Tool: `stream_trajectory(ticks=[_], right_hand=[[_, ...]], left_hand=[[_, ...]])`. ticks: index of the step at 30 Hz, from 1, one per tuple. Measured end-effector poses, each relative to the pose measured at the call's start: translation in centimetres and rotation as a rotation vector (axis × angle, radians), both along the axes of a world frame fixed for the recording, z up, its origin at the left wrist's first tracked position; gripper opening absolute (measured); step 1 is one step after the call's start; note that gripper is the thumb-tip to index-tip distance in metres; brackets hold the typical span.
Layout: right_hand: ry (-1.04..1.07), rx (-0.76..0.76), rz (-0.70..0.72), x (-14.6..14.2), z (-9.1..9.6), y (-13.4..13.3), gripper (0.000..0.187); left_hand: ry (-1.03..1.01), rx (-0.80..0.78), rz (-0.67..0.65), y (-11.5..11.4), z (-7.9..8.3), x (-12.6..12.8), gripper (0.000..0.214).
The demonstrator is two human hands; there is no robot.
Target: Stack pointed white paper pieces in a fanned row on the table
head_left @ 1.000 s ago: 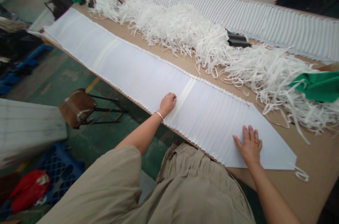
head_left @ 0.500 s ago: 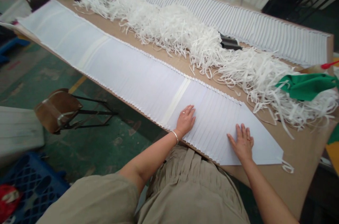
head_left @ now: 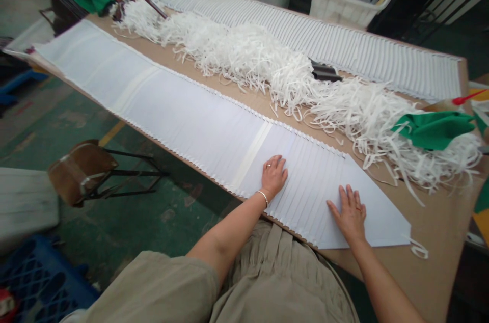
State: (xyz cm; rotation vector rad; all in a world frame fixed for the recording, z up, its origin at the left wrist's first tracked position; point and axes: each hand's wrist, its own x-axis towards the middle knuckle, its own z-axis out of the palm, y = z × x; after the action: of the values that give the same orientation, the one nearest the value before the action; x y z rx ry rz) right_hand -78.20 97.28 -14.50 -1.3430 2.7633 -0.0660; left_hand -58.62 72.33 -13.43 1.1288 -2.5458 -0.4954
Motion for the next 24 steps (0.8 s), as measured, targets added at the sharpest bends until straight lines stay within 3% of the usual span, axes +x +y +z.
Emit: stream_trajectory(ticks=[5, 12, 24], right_hand=[[-0.024, -0.012, -0.004, -1.2, 0.4, 0.8, 0.07], [-0.006, -0.009, -0.089, -3.8, 0.9, 4.3, 0.07], [-0.113, 0.059, -0.014, -3.8, 1.2, 6.6, 0.07]], left_hand=[[-0.051, -0.021, -0.02, -0.5, 0.4, 1.2, 0.053], [-0.124, 0.012, -0.039, -0.3, 0.0, 2.6, 0.06], [-0.141, 0.056, -0.153, 2.9, 0.0, 0.9, 0.058]])
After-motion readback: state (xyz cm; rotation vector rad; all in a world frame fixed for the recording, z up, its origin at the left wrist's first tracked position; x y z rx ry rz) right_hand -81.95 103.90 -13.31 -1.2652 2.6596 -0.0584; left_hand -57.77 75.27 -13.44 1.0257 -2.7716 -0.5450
